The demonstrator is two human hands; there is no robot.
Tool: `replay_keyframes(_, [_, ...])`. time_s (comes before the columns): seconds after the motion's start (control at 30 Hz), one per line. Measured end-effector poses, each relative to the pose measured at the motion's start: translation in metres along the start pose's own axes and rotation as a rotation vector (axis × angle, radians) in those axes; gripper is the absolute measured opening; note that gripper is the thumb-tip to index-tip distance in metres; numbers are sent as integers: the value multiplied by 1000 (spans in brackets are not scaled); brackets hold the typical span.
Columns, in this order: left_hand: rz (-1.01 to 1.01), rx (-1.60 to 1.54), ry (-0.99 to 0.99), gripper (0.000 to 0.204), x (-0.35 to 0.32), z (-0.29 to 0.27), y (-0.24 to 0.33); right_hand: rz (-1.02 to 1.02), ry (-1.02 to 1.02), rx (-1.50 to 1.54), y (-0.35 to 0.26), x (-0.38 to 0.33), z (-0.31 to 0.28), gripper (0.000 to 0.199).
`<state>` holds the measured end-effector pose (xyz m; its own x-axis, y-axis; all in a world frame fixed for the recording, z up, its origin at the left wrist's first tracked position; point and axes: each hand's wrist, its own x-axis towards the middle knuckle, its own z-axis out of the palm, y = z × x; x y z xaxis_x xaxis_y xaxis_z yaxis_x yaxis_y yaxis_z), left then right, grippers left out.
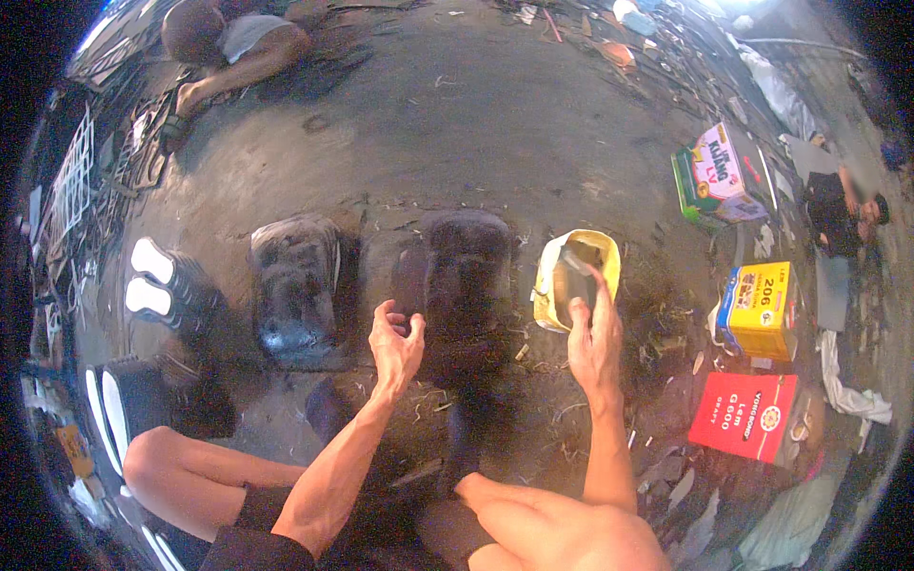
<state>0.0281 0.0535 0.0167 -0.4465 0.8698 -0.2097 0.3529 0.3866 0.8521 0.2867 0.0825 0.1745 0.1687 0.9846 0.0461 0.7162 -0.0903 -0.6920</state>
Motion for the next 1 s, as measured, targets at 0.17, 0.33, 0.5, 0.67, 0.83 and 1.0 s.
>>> replay_keyframes(0.17, [-15, 77, -44, 70, -6, 14, 23, -208, 22, -716, 62, -24, 5, 53])
replay_keyframes(0.33, [54, 339, 0, 92, -22, 42, 24, 37, -167, -588, -25, -51, -26, 38])
replay_keyframes(0.5, [129, 139, 82, 52, -6, 48, 20, 21, -69, -58, -60, -26, -27, 35])
replay_keyframes(0.67, [334, 83, 139, 32, 54, -18, 13, -225, -210, 32, -25, 12, 43, 35])
replay_keyframes(0.83, [216, 73, -45, 33, 75, -43, -8, -431, -246, -175, 6, 39, 132, 40])
replay_keyframes(1.0, [200, 46, -13, 31, 67, -36, -21, -678, -344, -375, 18, -29, 159, 38])
